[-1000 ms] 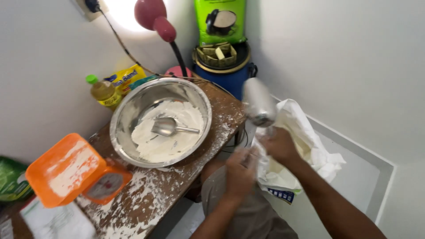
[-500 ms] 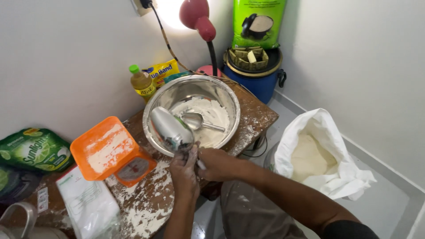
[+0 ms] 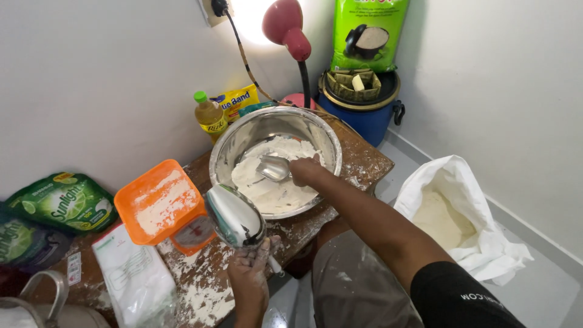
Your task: Measuring flour into bags using a scale and transferring it to a mixing bowl
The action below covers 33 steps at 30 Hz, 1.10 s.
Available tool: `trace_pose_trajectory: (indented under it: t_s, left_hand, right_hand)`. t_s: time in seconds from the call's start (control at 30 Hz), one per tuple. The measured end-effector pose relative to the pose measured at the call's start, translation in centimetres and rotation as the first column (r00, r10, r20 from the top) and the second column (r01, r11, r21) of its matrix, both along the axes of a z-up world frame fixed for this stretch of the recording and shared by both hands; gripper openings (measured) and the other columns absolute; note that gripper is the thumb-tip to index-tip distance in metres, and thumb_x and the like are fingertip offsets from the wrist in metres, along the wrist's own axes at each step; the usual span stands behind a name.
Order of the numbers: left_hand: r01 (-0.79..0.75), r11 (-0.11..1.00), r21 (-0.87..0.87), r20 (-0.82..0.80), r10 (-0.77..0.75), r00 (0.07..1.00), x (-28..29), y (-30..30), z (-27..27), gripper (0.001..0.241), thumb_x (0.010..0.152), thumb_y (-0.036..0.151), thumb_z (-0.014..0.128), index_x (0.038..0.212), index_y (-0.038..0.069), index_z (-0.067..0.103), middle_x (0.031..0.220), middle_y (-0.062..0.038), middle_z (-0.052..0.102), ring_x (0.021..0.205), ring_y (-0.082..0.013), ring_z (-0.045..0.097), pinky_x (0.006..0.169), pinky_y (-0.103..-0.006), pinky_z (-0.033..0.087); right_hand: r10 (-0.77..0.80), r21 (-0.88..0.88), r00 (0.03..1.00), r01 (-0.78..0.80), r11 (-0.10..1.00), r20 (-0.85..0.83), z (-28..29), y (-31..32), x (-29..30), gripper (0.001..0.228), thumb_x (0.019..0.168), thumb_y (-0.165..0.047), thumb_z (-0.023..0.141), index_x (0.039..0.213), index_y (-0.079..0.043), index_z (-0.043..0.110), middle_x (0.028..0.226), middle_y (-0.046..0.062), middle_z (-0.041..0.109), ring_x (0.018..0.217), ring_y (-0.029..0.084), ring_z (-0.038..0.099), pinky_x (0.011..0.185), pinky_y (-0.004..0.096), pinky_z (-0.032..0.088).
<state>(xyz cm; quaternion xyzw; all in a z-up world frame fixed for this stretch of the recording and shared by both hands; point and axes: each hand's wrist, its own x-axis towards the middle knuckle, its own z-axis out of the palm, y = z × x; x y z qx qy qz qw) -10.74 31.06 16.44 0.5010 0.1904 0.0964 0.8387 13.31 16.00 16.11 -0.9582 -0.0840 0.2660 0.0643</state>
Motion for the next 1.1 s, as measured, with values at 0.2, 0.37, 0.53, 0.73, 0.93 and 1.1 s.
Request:
trace_pose_trajectory:
  t_s: [0.2,0.37,0.53,0.73,0.93,1.1]
  left_hand:
    - [0.117,0.993,0.028,0.046,-0.118,0.992,1.1,1.5,-3.3,0.015,0.094,-0.001,0.068,0.108,-0.006,0.068,0.085,-0.019,0.074,0.079,-0.0298,0.069,0.069,-0.0423,0.060]
    - [0.095,0.994,-0.044,0.072,-0.092,0.993,2.6,0.9,-2.8,0.011,0.094,-0.001,0.068,0.104,-0.005,0.068,0.080,-0.016,0.072,0.064,-0.0212,0.063,0.051,-0.0323,0.050]
    - [0.034,0.997,-0.068,0.020,-0.033,0.999,3.3,0.4,-3.5,0.025,0.091,-0.007,0.069,0.116,-0.006,0.068,0.085,-0.018,0.073,0.066,-0.0208,0.062,0.052,-0.0297,0.047]
    - [0.099,0.995,0.029,-0.002,-0.099,0.995,2.3,0.0,-1.6,0.019,0.098,-0.001,0.064,0.116,-0.004,0.068,0.085,-0.015,0.072,0.066,-0.0200,0.062,0.051,-0.0299,0.050]
    - [0.093,0.996,0.015,0.039,-0.093,0.995,2.2,0.1,-2.1,0.019,0.096,-0.004,0.065,0.116,-0.006,0.067,0.085,-0.017,0.070,0.069,-0.0212,0.062,0.055,-0.0301,0.050]
    - [0.104,0.991,0.078,0.067,-0.109,0.992,1.6,-0.1,-2.2,0.017,0.096,-0.002,0.067,0.112,-0.005,0.069,0.086,-0.017,0.073,0.070,-0.0212,0.064,0.057,-0.0299,0.051]
  right_hand:
    - [-0.110,0.126,0.993,0.114,0.985,-0.039,-3.1,-0.1,1.2,0.039,0.098,0.001,0.050,0.136,-0.005,0.053,0.134,0.013,0.063,0.120,0.032,0.060,0.111,0.053,0.038]
    - [0.067,0.136,0.945,-0.116,0.984,0.319,-3.3,-2.1,0.8,0.042,0.092,0.010,0.039,0.129,-0.002,0.056,0.120,0.021,0.061,0.111,0.039,0.059,0.098,0.056,0.043]
    - [0.099,0.021,0.641,-0.178,0.984,0.761,-4.2,-4.1,0.9,0.049,0.082,0.018,0.053,0.120,-0.008,0.070,0.103,0.016,0.068,0.093,0.039,0.067,0.097,0.058,0.047]
    - [-0.537,0.586,0.628,0.155,0.796,0.563,-2.3,-9.3,-0.8,0.020,0.102,0.005,0.037,0.099,-0.001,0.056,0.096,0.017,0.055,0.068,0.020,0.052,0.045,0.027,0.046]
    - [-0.772,0.882,0.599,0.223,0.414,0.211,-0.2,-14.1,-4.7,0.036,0.104,-0.015,0.055,0.136,0.000,0.058,0.083,0.010,0.065,0.054,0.013,0.054,0.042,0.026,0.045]
    - [-0.741,0.692,0.486,0.325,0.645,0.463,-6.0,-17.9,-4.5,0.050,0.093,-0.005,0.058,0.142,0.005,0.056,0.119,0.028,0.070,0.099,0.038,0.071,0.081,0.045,0.061]
